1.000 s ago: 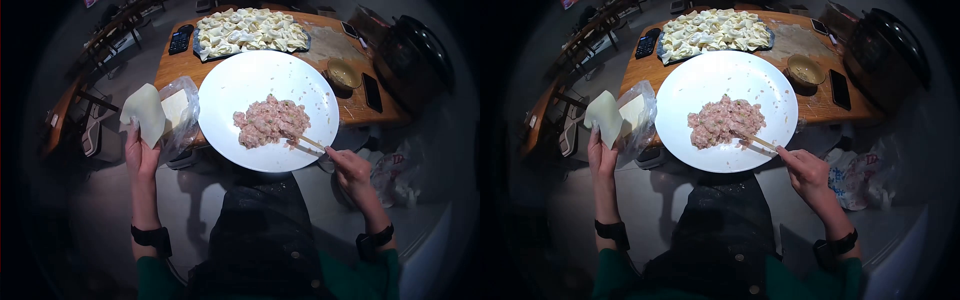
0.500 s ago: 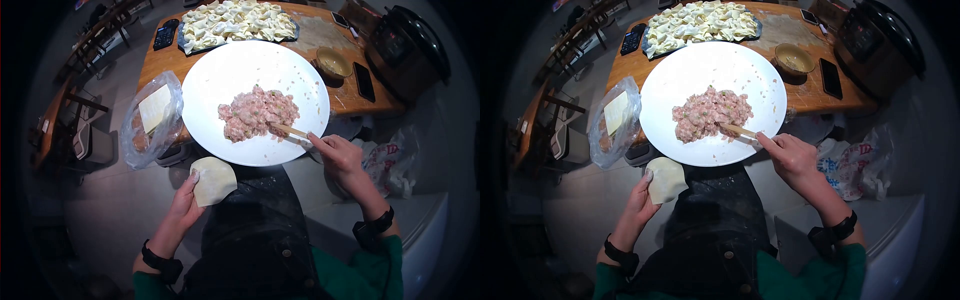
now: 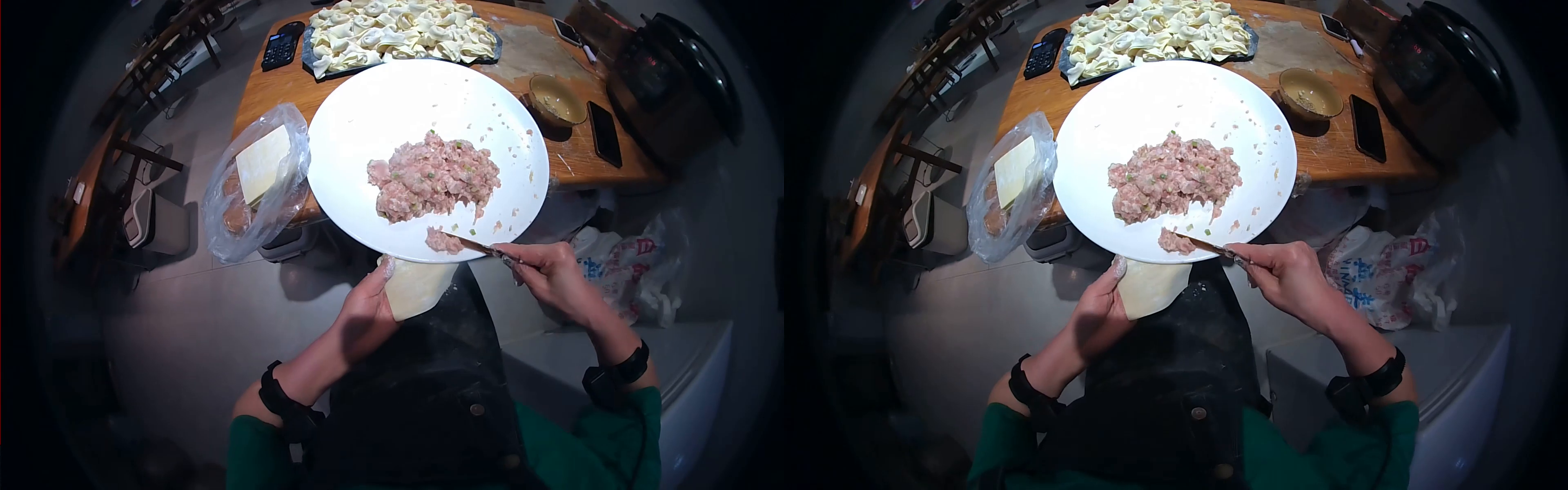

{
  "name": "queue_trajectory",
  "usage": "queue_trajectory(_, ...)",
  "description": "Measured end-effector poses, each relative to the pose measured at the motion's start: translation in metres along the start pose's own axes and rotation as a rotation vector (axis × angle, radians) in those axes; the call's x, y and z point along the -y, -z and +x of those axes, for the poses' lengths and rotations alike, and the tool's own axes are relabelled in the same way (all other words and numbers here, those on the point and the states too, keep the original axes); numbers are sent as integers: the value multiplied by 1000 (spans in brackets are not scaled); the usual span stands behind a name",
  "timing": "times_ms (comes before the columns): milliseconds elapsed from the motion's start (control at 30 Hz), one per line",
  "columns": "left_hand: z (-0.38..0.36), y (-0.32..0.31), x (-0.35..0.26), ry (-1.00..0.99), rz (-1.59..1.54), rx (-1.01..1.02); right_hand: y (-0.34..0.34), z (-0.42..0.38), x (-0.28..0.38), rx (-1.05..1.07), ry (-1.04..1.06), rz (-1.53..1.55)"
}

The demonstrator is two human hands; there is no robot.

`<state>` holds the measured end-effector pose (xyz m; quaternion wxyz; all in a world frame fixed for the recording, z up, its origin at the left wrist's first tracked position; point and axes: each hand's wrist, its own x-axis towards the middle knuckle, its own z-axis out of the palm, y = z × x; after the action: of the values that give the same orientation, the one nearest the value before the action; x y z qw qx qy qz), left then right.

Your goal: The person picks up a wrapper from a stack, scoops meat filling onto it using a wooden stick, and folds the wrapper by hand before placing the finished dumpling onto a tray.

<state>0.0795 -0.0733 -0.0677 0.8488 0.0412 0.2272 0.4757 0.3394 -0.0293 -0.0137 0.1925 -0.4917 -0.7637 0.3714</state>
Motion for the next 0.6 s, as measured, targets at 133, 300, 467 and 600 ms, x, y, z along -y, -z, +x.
queue_trajectory(133,-2,-4,2,-22,-20,76,-33,-19,10,-172,377,-306)
queue_trajectory(300,-10,7,3,-67,16,89,-60,-43,-2,-232,460,-519)
queue_trajectory(467,-29,15,-4,-72,67,17,-32,-50,2,-116,294,-33)
queue_trajectory(600,-36,-2,-6,-90,131,41,-40,-29,28,104,194,267)
